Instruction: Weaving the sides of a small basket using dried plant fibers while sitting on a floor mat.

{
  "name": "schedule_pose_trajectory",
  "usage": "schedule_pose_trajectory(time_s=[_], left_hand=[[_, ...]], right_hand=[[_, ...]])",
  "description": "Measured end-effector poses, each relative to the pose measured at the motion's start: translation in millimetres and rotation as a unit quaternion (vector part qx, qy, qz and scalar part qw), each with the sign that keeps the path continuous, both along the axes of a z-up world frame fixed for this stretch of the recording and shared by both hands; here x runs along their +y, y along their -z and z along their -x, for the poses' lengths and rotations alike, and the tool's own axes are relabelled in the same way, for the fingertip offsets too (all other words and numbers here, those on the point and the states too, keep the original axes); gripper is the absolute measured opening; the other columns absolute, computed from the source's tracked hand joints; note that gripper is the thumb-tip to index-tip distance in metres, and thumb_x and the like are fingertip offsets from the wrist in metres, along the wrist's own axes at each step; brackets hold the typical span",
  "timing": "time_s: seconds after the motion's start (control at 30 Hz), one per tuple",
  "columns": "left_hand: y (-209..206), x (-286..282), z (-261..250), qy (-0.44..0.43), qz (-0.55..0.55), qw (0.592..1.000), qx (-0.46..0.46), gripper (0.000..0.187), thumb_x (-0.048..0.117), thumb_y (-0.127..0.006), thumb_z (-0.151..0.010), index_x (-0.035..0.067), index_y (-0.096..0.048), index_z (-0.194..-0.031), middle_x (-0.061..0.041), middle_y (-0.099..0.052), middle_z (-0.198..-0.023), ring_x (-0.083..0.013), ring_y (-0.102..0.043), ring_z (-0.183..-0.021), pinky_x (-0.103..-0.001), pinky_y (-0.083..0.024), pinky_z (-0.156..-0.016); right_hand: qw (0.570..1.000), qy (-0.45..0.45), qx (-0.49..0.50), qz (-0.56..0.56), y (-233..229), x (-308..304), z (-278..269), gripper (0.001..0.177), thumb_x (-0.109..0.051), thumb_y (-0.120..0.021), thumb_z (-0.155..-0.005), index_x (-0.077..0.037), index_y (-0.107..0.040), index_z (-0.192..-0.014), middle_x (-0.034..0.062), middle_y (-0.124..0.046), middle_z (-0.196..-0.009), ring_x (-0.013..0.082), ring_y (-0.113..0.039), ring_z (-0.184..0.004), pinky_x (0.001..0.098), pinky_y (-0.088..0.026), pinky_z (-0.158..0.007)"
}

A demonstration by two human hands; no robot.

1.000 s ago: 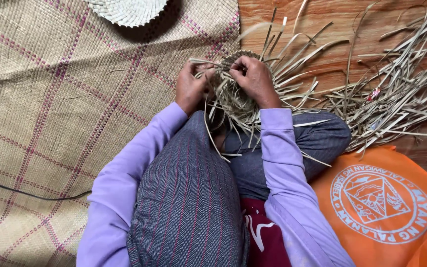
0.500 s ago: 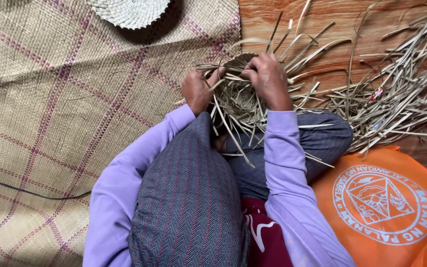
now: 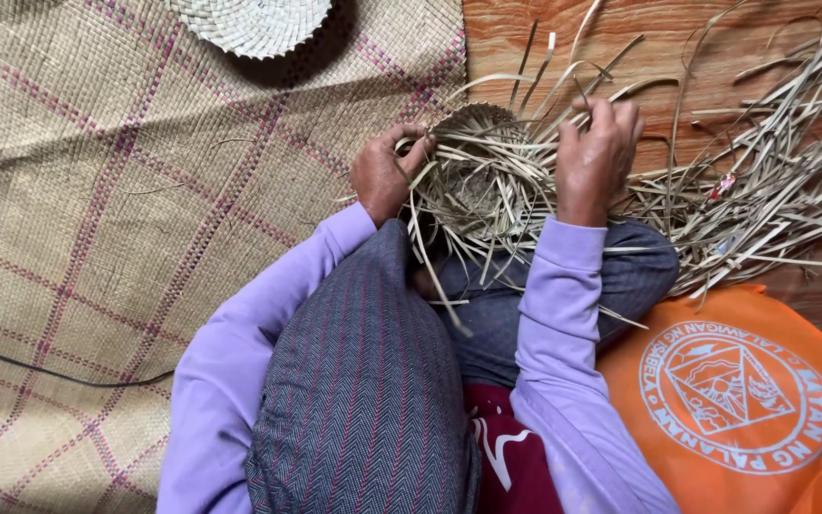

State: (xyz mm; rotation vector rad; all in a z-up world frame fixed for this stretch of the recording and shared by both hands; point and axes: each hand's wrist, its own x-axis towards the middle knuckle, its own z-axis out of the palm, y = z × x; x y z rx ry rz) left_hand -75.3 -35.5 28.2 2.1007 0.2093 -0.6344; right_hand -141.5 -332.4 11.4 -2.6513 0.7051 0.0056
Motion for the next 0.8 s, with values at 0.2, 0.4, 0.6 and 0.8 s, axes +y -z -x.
schedule_pose_trajectory(time_s=[0.2, 0.4, 0.6, 0.8], left_hand=[[16, 0, -1, 0.040, 0.064, 0.993, -0.086, 0.023, 0.033, -0.070, -0.098, 0.022, -0.074, -0.118, -0.004, -0.085, -0.092, -0.0046, -0.068, -0.057, -0.020, -0.045, -0.040], [31, 8, -13, 0.107, 0.082, 0.982, -0.133, 0.015, 0.008, -0.073, -0.094, 0.012, -0.077, -0.108, -0.004, -0.077, -0.095, -0.0072, -0.059, -0.058, -0.021, -0.051, -0.046], [36, 16, -28, 0.208, 0.046, 0.945, -0.250, 0.008, 0.014, -0.075, -0.096, 0.010, -0.077, -0.102, -0.002, -0.074, -0.092, -0.0113, -0.063, -0.065, -0.026, -0.057, -0.058], [21, 17, -41, 0.261, -0.026, 0.876, -0.404, 0.014, 0.022, -0.078, -0.091, 0.023, -0.077, -0.105, 0.007, -0.076, -0.088, -0.0118, -0.062, -0.069, -0.032, -0.051, -0.065]], right_hand=[[0.961, -0.188, -0.194, -0.058, -15, 87, -36, 0.011, -0.009, -0.086, -0.090, -0.009, -0.075, -0.090, 0.0056, -0.065, -0.096, 0.0201, -0.054, -0.087, 0.0315, -0.055, -0.071], [0.949, -0.187, -0.236, -0.098, -25, 103, -41, 0.007, -0.008, -0.084, -0.091, -0.010, -0.078, -0.093, 0.0039, -0.060, -0.103, 0.0182, -0.054, -0.089, 0.0296, -0.058, -0.072], [0.959, -0.204, -0.167, -0.109, 15, 100, -39, 0.018, -0.009, -0.092, -0.085, -0.009, -0.074, -0.083, 0.0031, -0.055, -0.108, 0.0121, -0.057, -0.079, 0.0216, -0.064, -0.064], [0.959, -0.175, -0.081, -0.208, 1, 102, -45, 0.015, -0.004, -0.087, -0.080, -0.007, -0.073, -0.083, 0.0027, -0.052, -0.095, 0.0172, -0.055, -0.085, 0.0334, -0.056, -0.075]])
